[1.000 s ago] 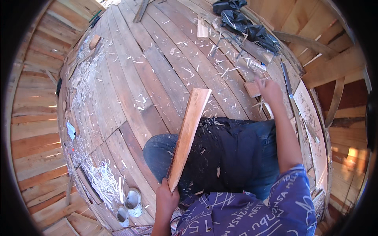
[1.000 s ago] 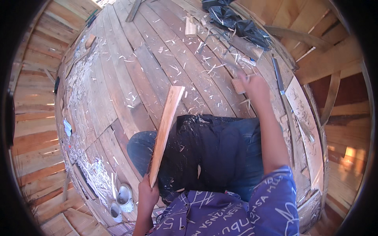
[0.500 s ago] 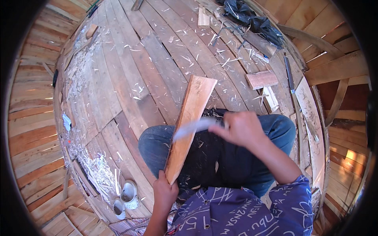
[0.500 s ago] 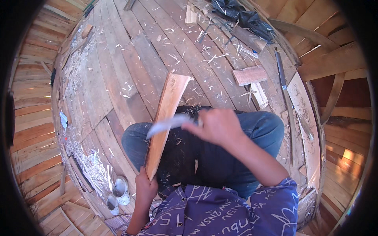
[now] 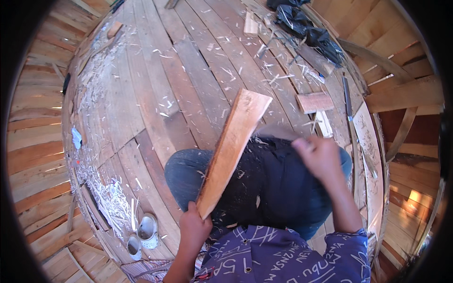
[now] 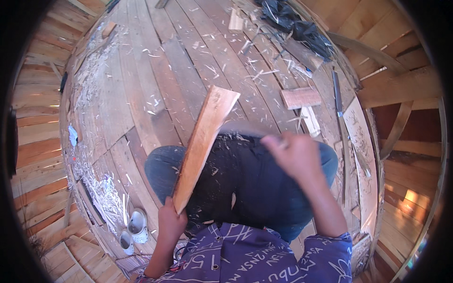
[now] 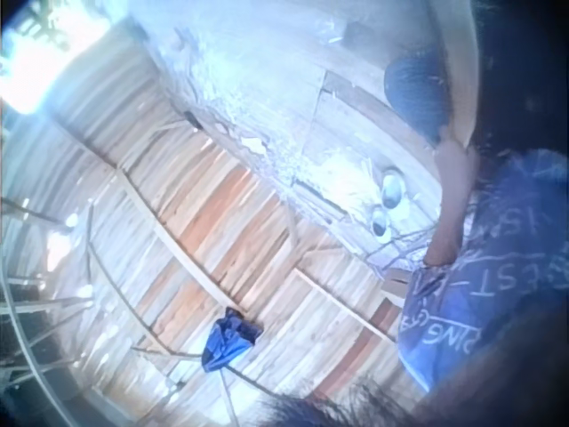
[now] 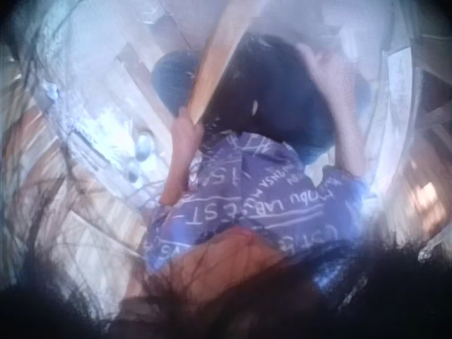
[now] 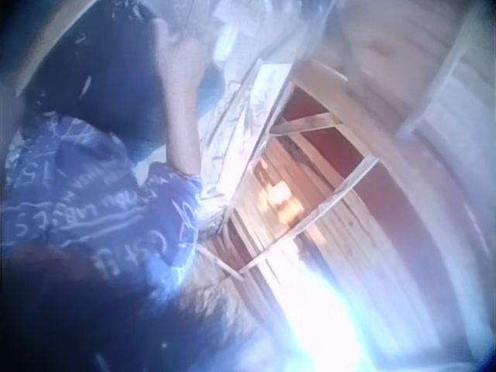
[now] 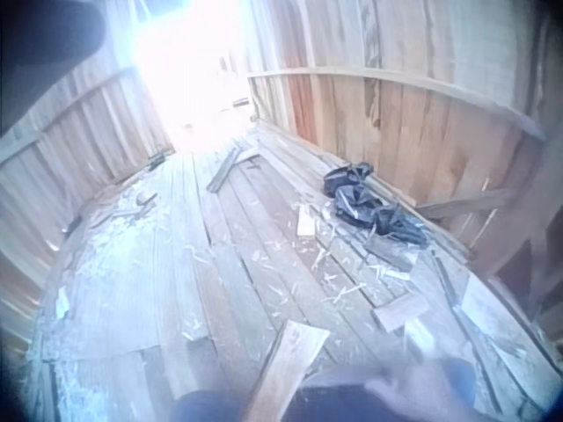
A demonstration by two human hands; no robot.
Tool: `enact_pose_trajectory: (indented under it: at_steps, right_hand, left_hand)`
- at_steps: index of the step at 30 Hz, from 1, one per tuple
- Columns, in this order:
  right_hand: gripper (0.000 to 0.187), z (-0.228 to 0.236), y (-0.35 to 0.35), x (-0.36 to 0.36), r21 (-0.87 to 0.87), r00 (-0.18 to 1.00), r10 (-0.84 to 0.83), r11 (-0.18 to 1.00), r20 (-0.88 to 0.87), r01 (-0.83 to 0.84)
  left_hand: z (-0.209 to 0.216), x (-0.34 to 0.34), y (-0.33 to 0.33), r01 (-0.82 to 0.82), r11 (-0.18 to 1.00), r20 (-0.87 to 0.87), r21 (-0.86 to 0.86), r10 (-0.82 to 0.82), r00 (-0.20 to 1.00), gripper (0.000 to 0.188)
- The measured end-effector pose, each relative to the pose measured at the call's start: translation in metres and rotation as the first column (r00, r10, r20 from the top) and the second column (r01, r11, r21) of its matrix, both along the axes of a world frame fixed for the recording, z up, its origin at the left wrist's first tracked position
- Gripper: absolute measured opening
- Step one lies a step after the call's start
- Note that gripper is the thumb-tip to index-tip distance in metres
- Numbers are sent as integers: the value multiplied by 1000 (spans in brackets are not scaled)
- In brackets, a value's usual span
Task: The person carves a piece of wood with a knife while sitting on a wooden floor, shaving off thin layers to shape the material.
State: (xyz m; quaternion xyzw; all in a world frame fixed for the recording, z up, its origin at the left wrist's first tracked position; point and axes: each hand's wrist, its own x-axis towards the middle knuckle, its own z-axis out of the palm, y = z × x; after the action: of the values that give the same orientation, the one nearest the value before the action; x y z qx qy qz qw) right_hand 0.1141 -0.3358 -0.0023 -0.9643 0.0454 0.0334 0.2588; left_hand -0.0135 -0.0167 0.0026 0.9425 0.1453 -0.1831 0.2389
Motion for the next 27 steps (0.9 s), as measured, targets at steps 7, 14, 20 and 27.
enact_pose_trajectory:
  at_steps: [7, 14, 20, 27]
  right_hand:
    - [62, -30, 50, 3, -90, 914, 403, 913, 44, -398]
    - [70, -62, -92, 108, -101, 855, -518, 849, 30, 518]
    - [65, -39, -64, 45, -75, 950, -312, 947, 30, 313]
    - [59, -10, 54, -17, 34, 937, 338, 941, -83, -337]
  left_hand:
    - [1, -5, -4, -31, 998, 6, -45, 31, 999, 17]
    - [-4, -8, 1, 6, 999, 1, -34, -6, 1000, 18]
    - [1, 1, -2, 8, 1000, -18, 8, -8, 1000, 19]
    - [-5, -4, 0, 9, 999, 7, -37, -9, 1000, 19]
